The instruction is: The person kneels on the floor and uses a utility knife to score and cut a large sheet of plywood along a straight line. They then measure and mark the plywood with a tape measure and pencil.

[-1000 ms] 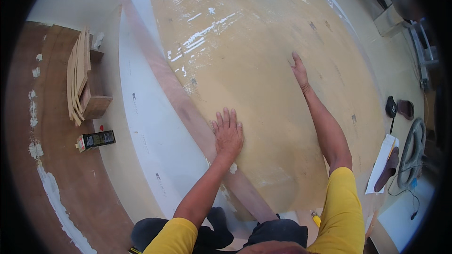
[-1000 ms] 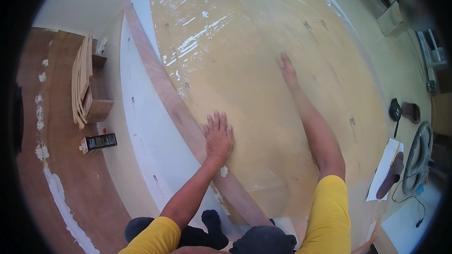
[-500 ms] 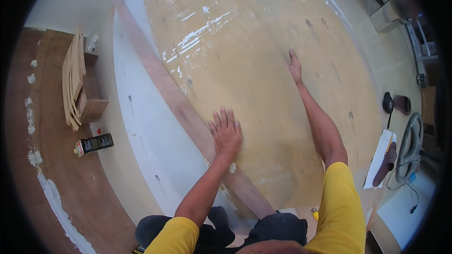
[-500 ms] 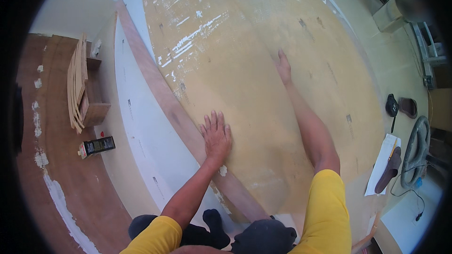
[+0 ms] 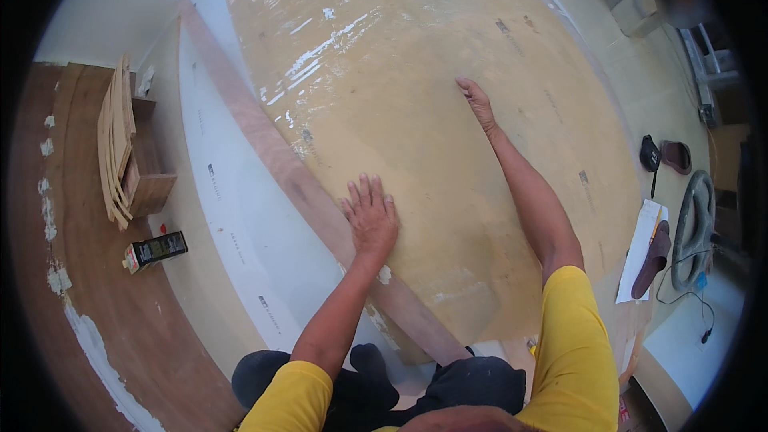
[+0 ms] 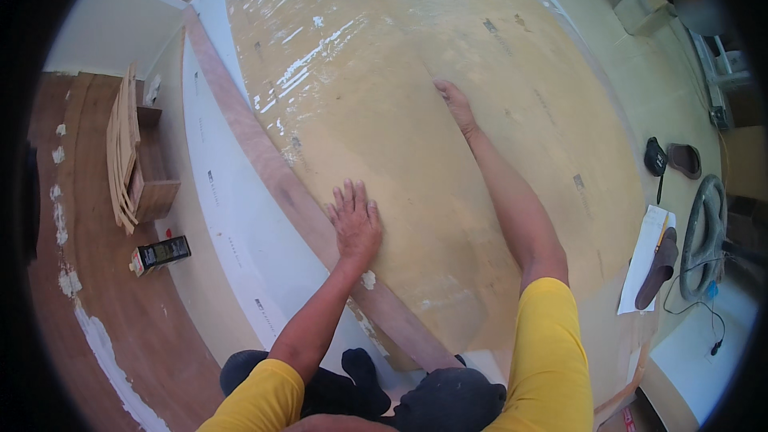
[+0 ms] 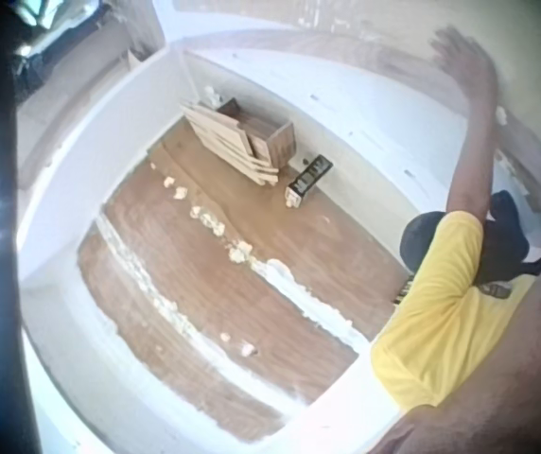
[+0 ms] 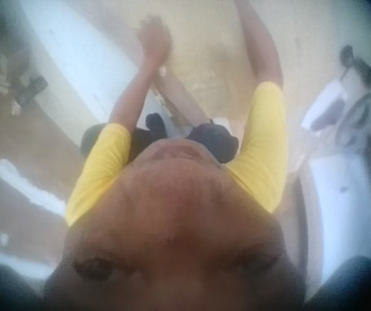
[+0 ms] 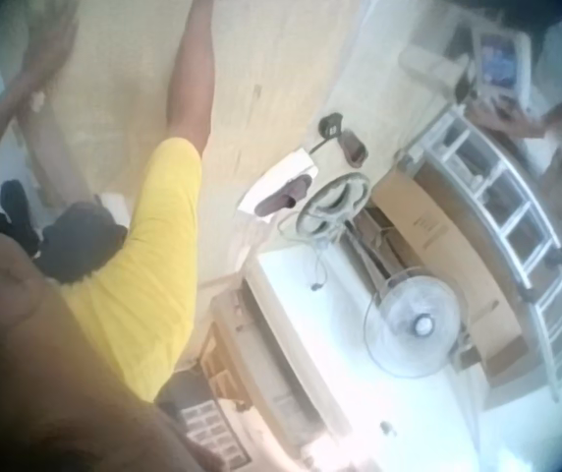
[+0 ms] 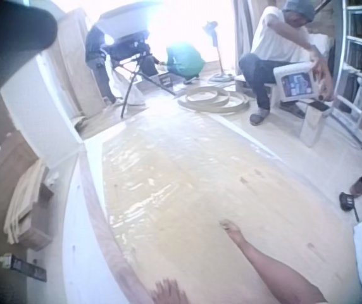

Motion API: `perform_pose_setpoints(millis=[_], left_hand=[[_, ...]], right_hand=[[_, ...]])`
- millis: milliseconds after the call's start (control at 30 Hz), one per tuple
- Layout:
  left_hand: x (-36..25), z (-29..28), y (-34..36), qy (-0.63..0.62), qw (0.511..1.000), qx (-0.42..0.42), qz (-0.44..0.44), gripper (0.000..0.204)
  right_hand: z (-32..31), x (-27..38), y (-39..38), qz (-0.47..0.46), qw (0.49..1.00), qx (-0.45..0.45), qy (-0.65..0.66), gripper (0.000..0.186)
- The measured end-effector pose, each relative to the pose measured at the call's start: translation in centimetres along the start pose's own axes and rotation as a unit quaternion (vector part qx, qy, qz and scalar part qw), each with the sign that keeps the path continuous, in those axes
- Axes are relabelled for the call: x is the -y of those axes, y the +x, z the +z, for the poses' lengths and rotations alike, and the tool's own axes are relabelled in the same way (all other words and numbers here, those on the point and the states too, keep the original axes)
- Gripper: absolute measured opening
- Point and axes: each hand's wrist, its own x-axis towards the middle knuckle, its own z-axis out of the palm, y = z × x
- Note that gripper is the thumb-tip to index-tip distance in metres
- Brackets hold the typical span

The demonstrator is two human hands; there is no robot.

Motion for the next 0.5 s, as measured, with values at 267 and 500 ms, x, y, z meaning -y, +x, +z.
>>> perform_pose_setpoints(millis=[267, 500], left_hand=[[-0.1, -0.5, 0.2, -0.001, 1.0, 0.01, -0.005, 0.056], [-0.3, -0.5, 0.2, -0.002, 1.0, 0.005, -0.004, 0.057]], right_hand=[[-2.5, -2.2, 1.7, -0.106, 0.983, -0.021, -0.152, 0.044], [-2.3, -2.1, 1.5, -0.115, 0.991, 0.002, -0.074, 0.047]])
